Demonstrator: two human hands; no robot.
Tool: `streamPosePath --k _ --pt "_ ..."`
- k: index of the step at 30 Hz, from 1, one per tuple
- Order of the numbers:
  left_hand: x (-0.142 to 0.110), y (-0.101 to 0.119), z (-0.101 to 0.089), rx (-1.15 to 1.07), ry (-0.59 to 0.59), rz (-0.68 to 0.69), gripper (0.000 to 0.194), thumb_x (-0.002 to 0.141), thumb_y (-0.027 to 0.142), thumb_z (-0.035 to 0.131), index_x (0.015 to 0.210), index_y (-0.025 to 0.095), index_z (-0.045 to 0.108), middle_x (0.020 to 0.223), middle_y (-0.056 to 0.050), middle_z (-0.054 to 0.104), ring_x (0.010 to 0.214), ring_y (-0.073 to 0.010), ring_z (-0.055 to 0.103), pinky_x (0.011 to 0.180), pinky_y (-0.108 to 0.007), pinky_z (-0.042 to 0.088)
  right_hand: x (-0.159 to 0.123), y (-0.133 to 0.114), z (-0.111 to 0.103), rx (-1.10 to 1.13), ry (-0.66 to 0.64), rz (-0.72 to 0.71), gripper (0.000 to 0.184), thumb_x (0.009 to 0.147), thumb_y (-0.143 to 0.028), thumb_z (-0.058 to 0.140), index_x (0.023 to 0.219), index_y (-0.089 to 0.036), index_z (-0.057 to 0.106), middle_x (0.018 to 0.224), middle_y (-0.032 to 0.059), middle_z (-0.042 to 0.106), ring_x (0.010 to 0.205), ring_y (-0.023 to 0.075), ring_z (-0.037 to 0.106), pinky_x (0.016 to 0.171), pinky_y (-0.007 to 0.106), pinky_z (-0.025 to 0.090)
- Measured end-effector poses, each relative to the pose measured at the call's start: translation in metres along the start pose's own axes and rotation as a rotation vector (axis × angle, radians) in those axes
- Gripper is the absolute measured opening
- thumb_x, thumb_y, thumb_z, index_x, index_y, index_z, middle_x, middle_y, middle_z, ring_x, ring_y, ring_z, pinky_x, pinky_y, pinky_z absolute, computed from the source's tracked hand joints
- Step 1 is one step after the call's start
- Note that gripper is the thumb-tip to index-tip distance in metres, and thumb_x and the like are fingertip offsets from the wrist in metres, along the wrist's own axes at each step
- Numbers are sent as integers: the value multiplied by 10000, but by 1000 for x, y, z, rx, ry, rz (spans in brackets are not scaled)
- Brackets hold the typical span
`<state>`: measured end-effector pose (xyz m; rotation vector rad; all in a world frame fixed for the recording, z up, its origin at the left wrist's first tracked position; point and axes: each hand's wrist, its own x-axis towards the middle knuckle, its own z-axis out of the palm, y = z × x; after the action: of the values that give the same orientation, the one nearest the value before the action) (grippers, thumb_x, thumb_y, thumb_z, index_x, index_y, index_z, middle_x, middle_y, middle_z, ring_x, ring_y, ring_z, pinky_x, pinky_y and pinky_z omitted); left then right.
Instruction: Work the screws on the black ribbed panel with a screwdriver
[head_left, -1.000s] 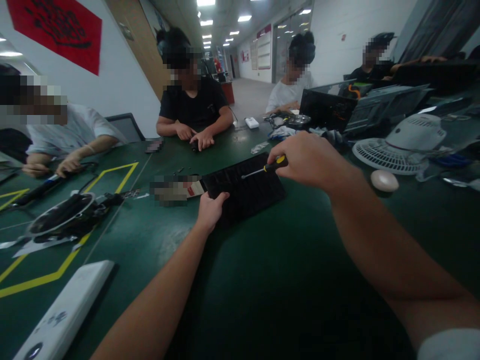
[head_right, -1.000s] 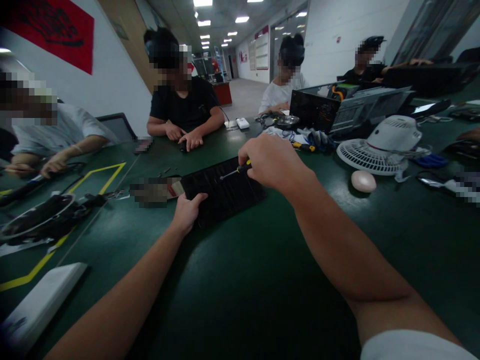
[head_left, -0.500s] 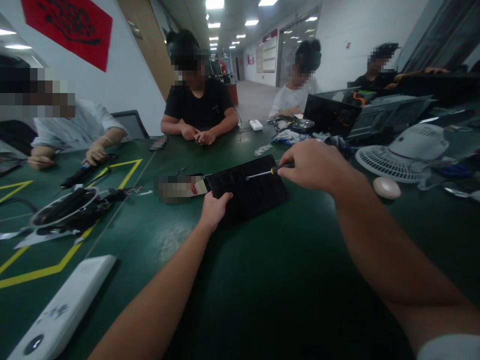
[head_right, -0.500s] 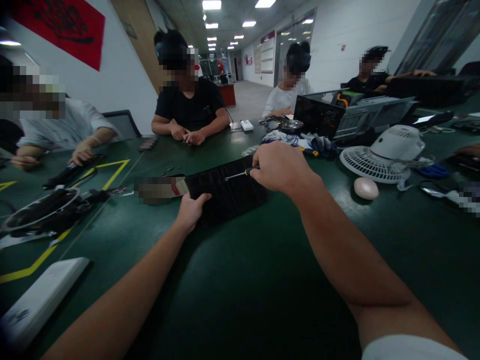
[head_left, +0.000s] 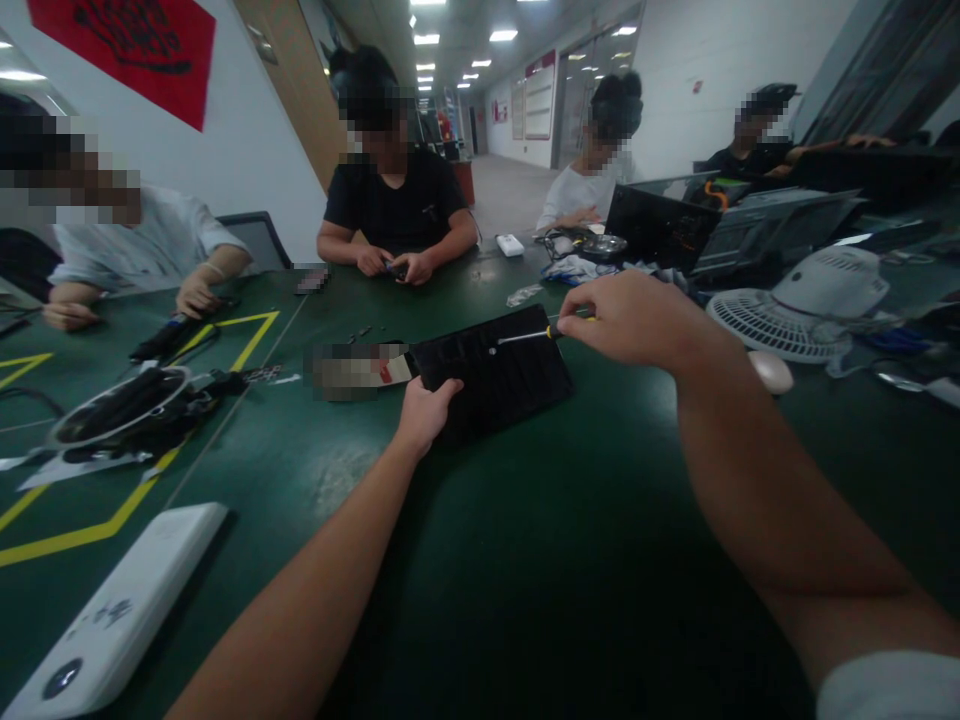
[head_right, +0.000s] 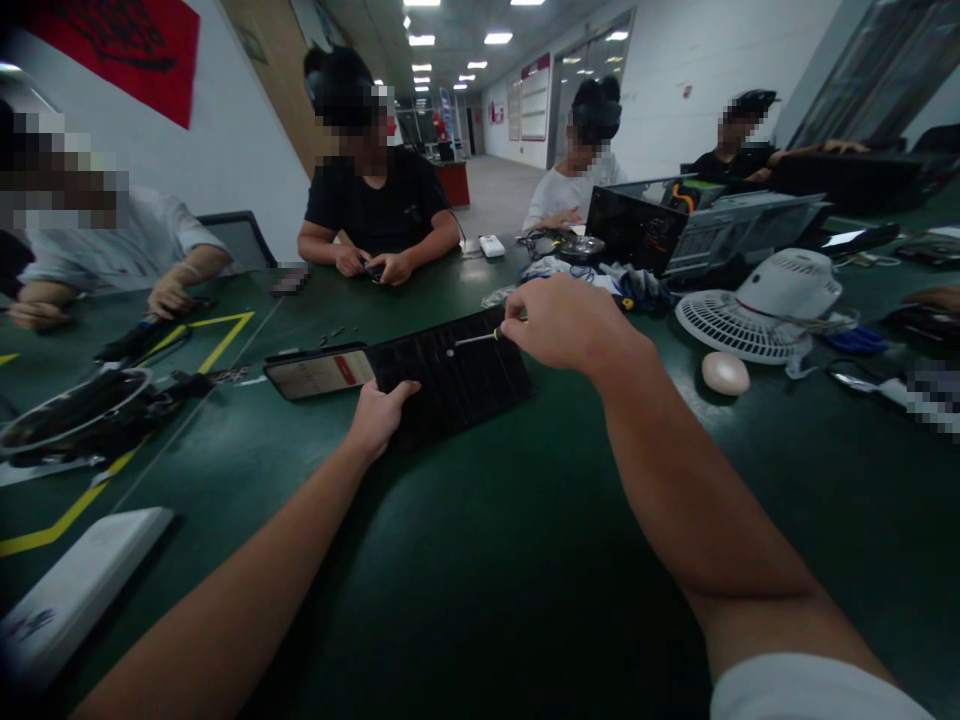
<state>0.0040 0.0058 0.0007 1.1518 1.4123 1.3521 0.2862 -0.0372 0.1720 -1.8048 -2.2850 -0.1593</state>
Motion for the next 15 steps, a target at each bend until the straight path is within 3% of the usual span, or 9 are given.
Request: streamPosePath --k 8,15 --pt "-1 4 0 10 11 -31 383 583 395 896 867 173 767 831 -71 786 806 -283 748 816 -408 610 -2 -2 0 18 18 -33 307 1002 -420 640 1080 -266 893 1071 98 854 991 294 752 800 385 534" --pt "-2 5 0 11 7 -38 375 583 388 896 865 181 762 853 -83 789 821 -286 743 818 -409 608 -2 -7 1 35 22 -20 291 1008 -403 646 1088 -274 893 1094 108 861 1052 332 765 832 427 542"
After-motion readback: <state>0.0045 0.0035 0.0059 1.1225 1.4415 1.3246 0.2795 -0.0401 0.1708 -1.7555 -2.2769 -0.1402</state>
